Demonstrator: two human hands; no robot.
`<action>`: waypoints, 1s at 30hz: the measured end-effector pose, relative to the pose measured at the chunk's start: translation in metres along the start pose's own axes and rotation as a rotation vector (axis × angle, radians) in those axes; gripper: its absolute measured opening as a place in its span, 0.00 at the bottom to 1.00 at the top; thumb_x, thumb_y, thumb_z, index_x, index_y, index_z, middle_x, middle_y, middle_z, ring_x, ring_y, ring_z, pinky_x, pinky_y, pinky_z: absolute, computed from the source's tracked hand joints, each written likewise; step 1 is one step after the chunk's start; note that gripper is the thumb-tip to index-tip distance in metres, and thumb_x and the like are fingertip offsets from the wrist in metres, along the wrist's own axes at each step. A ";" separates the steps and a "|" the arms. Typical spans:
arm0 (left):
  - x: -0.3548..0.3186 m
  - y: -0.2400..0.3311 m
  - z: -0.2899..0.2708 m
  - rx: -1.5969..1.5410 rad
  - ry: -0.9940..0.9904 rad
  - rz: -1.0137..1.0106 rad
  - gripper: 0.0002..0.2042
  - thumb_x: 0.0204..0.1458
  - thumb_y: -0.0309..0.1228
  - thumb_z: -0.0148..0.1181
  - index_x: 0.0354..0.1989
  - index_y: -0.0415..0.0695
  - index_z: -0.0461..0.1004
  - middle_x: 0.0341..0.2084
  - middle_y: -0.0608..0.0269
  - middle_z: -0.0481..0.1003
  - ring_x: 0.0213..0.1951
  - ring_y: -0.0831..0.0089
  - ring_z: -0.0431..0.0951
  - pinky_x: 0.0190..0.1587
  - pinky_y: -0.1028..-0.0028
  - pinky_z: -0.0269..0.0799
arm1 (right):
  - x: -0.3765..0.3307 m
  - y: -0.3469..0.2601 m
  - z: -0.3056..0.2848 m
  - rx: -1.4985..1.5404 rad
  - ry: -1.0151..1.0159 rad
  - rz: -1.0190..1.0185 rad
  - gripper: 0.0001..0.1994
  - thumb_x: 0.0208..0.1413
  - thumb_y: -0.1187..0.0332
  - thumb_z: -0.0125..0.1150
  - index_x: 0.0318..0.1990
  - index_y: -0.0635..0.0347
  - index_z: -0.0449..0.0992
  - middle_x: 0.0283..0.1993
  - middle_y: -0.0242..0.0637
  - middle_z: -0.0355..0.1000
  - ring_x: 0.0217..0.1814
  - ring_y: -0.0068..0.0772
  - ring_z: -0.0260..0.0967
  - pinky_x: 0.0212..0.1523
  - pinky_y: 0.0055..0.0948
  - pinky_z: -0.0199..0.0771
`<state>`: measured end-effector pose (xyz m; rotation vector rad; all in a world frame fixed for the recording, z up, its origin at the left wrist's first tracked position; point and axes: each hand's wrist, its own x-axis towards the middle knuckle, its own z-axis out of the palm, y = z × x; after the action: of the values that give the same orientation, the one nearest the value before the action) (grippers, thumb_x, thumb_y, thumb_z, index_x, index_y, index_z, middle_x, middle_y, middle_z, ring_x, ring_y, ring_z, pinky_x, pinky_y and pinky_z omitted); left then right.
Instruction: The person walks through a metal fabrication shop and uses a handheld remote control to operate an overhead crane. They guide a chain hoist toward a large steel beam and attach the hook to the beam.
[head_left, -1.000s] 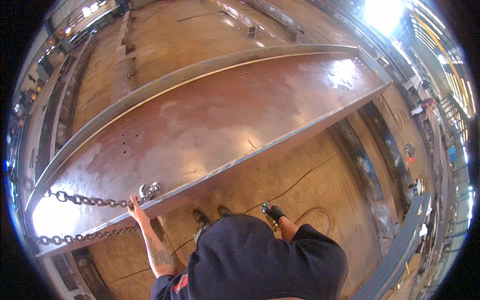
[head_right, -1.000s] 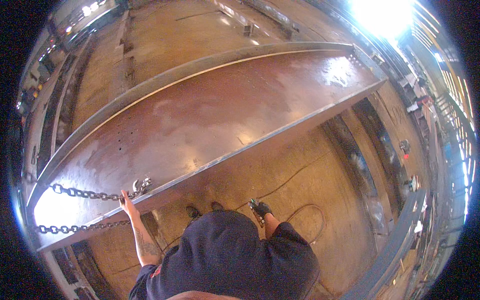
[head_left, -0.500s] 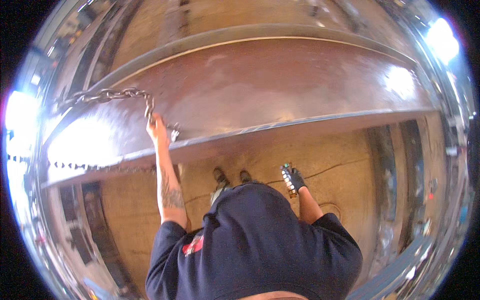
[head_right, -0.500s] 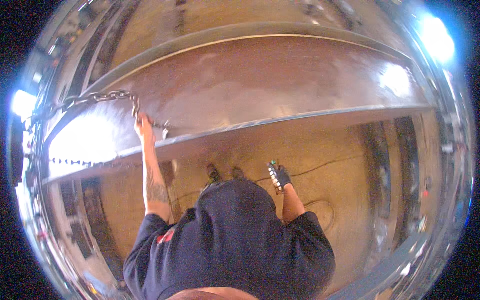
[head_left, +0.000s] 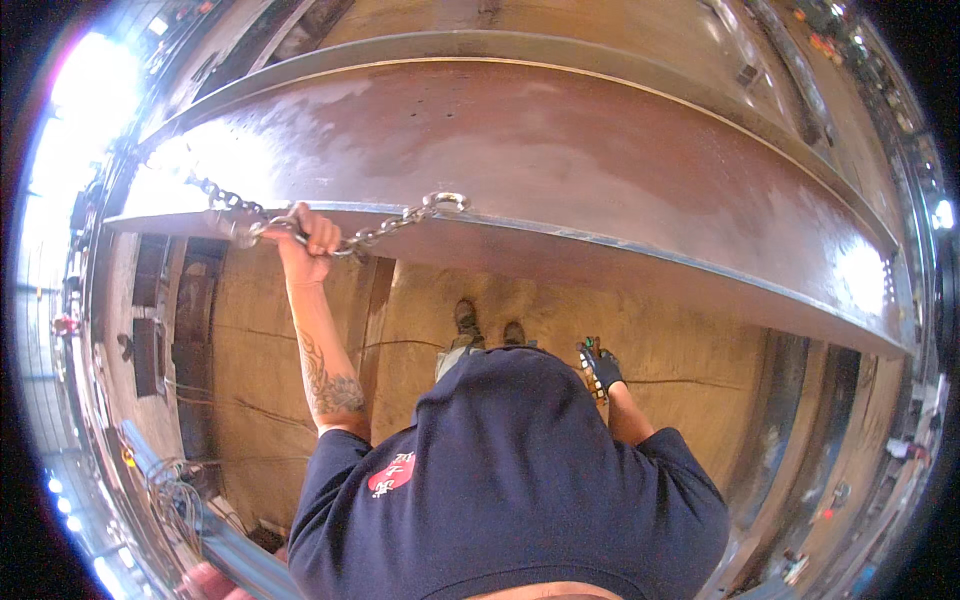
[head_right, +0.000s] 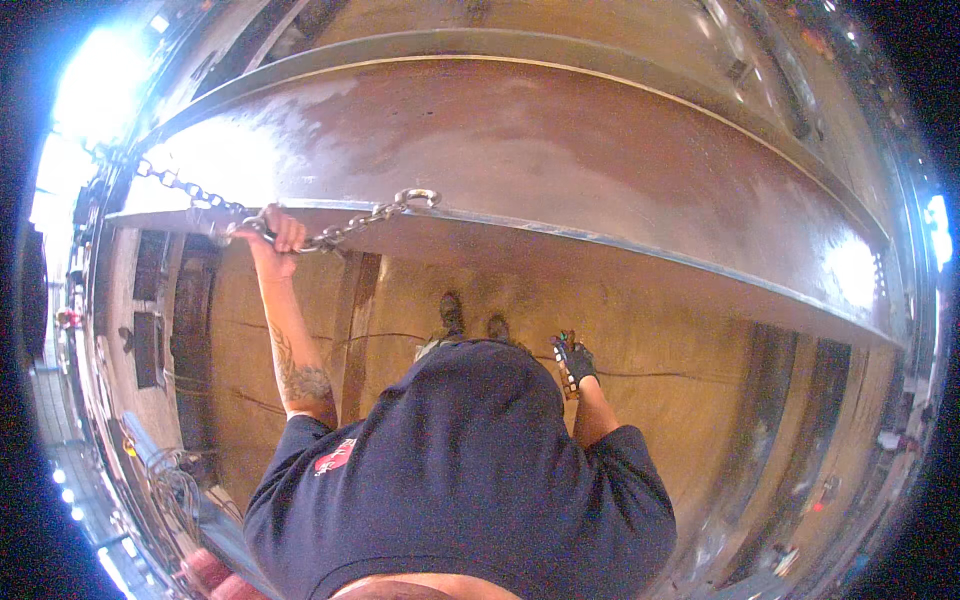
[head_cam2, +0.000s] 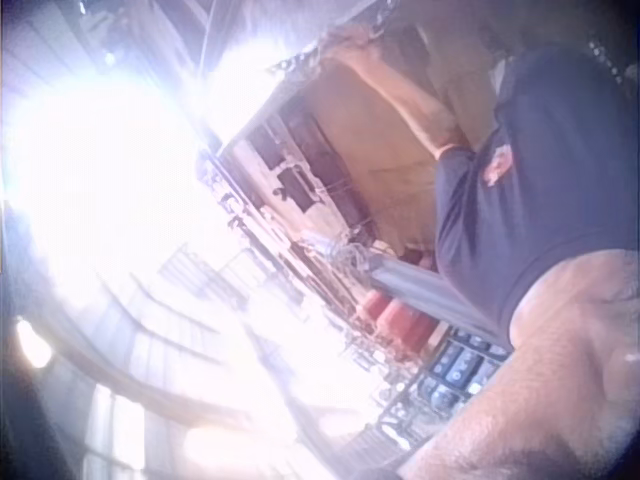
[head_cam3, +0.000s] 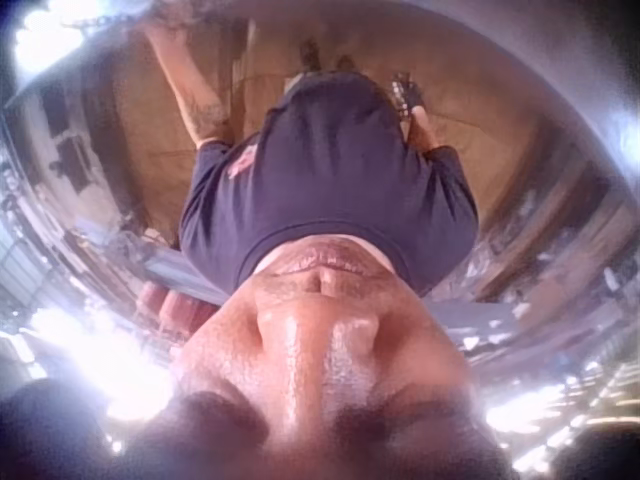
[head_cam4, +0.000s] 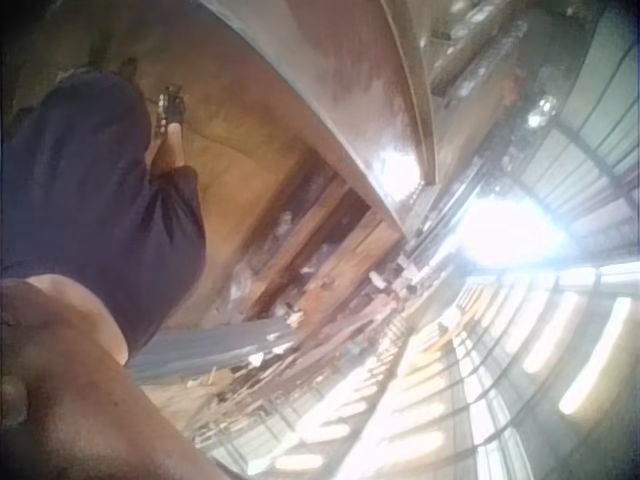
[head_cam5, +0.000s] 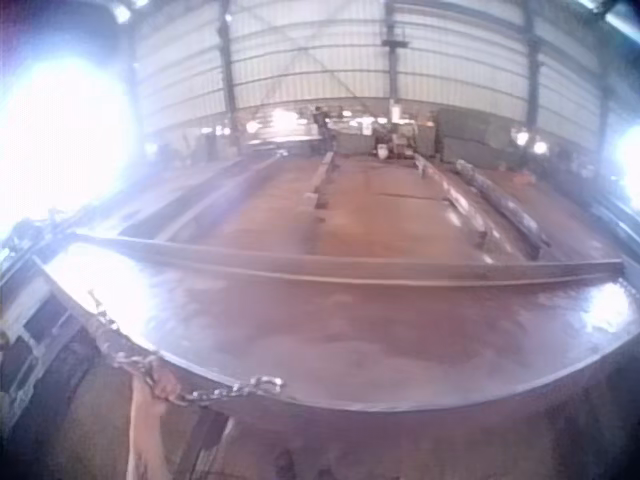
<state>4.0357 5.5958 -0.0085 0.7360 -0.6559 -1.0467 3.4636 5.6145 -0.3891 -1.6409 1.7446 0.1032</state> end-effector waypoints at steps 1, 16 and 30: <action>-0.009 -0.002 -0.004 0.013 -0.033 -0.033 0.31 0.40 0.68 0.49 0.21 0.47 0.59 0.07 0.74 0.51 0.11 0.81 0.50 0.16 0.78 0.50 | 0.000 -0.003 0.000 -0.050 0.038 -0.078 0.29 0.51 0.40 0.53 0.35 0.62 0.74 0.29 0.48 0.75 0.34 0.51 0.74 0.33 0.43 0.72; -0.058 -0.071 0.044 0.034 -0.743 -0.807 0.35 0.36 0.58 0.68 0.37 0.37 0.63 0.16 0.65 0.67 0.10 0.83 0.61 0.12 0.81 0.60 | -0.012 -0.031 -0.012 0.499 -0.234 0.144 0.16 0.57 0.50 0.49 0.38 0.52 0.74 0.24 0.38 0.73 0.22 0.35 0.71 0.25 0.39 0.70; -0.005 -0.153 0.023 0.392 0.117 -0.037 0.09 0.53 0.30 0.59 0.24 0.42 0.67 0.17 0.67 0.68 0.25 0.76 0.70 0.39 0.73 0.68 | 0.028 0.048 0.031 0.421 -0.183 -0.032 0.21 0.54 0.50 0.52 0.47 0.55 0.69 0.34 0.51 0.72 0.41 0.55 0.72 0.42 0.45 0.71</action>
<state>3.9364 5.5474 -0.1174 1.1450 -0.7579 -0.9090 3.4364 5.6161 -0.4465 -1.3073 1.4813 -0.1187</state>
